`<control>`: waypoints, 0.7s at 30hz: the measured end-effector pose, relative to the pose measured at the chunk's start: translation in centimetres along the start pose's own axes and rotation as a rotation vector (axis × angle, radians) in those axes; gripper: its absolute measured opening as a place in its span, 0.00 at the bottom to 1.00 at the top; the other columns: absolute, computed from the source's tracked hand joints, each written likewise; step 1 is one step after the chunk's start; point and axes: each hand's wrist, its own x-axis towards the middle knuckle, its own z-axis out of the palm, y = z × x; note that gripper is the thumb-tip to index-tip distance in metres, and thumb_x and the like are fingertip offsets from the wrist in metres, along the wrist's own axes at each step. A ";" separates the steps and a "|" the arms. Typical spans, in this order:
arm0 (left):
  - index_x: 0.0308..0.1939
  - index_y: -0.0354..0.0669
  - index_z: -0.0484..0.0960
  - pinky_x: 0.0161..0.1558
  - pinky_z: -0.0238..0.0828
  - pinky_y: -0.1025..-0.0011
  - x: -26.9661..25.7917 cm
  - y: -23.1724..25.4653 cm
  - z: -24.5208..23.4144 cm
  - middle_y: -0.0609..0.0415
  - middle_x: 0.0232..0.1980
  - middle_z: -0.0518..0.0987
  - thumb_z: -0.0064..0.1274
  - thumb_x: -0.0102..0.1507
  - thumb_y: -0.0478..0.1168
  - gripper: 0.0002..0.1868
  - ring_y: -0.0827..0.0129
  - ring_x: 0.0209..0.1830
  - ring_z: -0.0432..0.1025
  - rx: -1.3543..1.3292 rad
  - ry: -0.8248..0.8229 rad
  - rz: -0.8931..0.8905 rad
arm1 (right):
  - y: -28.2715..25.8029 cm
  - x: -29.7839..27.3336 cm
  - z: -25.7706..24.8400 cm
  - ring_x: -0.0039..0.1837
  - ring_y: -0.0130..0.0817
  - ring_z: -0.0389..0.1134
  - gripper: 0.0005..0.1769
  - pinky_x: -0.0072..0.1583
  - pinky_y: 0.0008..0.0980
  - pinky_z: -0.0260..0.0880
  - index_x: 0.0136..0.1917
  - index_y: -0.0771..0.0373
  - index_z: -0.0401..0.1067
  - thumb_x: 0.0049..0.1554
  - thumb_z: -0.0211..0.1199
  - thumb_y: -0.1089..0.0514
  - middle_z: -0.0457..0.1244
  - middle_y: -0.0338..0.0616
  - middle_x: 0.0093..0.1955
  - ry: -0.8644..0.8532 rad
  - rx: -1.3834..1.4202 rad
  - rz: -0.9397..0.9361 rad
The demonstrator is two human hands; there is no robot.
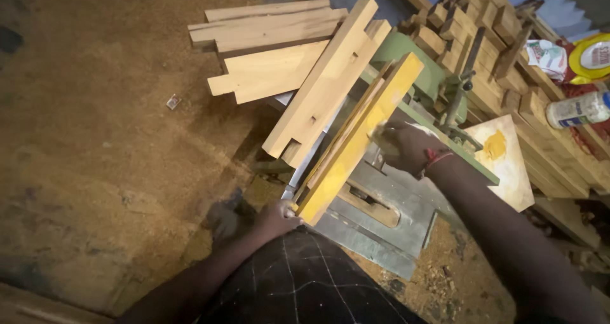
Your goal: The person applies a yellow substance to wooden planks using a cloth. They repeatedly dip the cloth into a container of the substance and rub it onto the surface of the wood pieces.
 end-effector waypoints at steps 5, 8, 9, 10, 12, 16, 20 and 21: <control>0.47 0.43 0.85 0.40 0.77 0.66 0.6 -0.6 -0.5 0.52 0.36 0.85 0.72 0.46 0.58 0.33 0.65 0.36 0.81 -0.054 0.033 0.035 | -0.4 2.2 -1.5 0.58 0.49 0.73 0.25 0.66 0.42 0.71 0.60 0.54 0.81 0.59 0.58 0.40 0.70 0.54 0.59 0.118 0.204 0.366; 0.47 0.45 0.85 0.41 0.77 0.67 -0.4 -0.5 -0.6 0.54 0.36 0.85 0.71 0.47 0.59 0.32 0.66 0.36 0.81 -0.021 0.001 -0.015 | 0.0 3.1 0.7 0.59 0.51 0.71 0.29 0.63 0.45 0.69 0.56 0.64 0.78 0.50 0.69 0.40 0.69 0.57 0.57 0.390 0.247 0.315; 0.47 0.46 0.86 0.41 0.77 0.66 -0.6 -0.2 -0.8 0.54 0.36 0.86 0.71 0.47 0.59 0.31 0.65 0.35 0.81 -0.031 0.001 -0.013 | -0.5 3.3 1.5 0.58 0.52 0.70 0.28 0.62 0.45 0.69 0.55 0.64 0.78 0.50 0.69 0.41 0.69 0.58 0.56 0.401 0.260 0.338; 0.48 0.46 0.86 0.41 0.77 0.66 -0.6 0.1 -1.1 0.53 0.35 0.86 0.70 0.47 0.59 0.31 0.65 0.35 0.81 -0.041 0.000 -0.012 | -1.1 3.4 2.0 0.58 0.52 0.70 0.27 0.62 0.46 0.69 0.54 0.65 0.78 0.51 0.69 0.41 0.69 0.59 0.55 0.412 0.274 0.361; 0.47 0.45 0.86 0.41 0.77 0.66 -0.6 0.7 -1.2 0.52 0.35 0.85 0.71 0.47 0.58 0.31 0.63 0.35 0.81 -0.043 0.036 -0.020 | -2.3 3.4 2.3 0.58 0.53 0.70 0.26 0.62 0.46 0.69 0.51 0.65 0.80 0.51 0.70 0.41 0.69 0.59 0.54 0.428 0.224 0.299; 0.46 0.44 0.85 0.41 0.78 0.66 -1.5 2.0 -1.8 0.53 0.35 0.87 0.70 0.47 0.55 0.29 0.63 0.35 0.82 -0.054 0.025 -0.076 | -4.7 2.4 2.5 0.57 0.50 0.72 0.30 0.61 0.44 0.71 0.56 0.62 0.77 0.49 0.68 0.39 0.69 0.57 0.54 0.274 0.386 0.474; 0.48 0.42 0.84 0.40 0.77 0.61 -2.4 5.3 -3.9 0.46 0.37 0.85 0.63 0.54 0.50 0.23 0.58 0.36 0.82 -0.004 0.045 0.008 | -4.3 1.5 1.8 0.61 0.50 0.70 0.30 0.64 0.44 0.69 0.54 0.63 0.81 0.50 0.68 0.37 0.70 0.57 0.56 0.109 0.303 0.358; 0.50 0.41 0.83 0.39 0.76 0.57 -2.5 6.4 -4.2 0.43 0.37 0.85 0.57 0.60 0.48 0.20 0.55 0.35 0.82 0.076 0.021 -0.056 | -3.9 0.8 2.1 0.61 0.49 0.71 0.30 0.65 0.44 0.69 0.55 0.62 0.81 0.51 0.67 0.37 0.70 0.55 0.56 0.030 0.381 0.362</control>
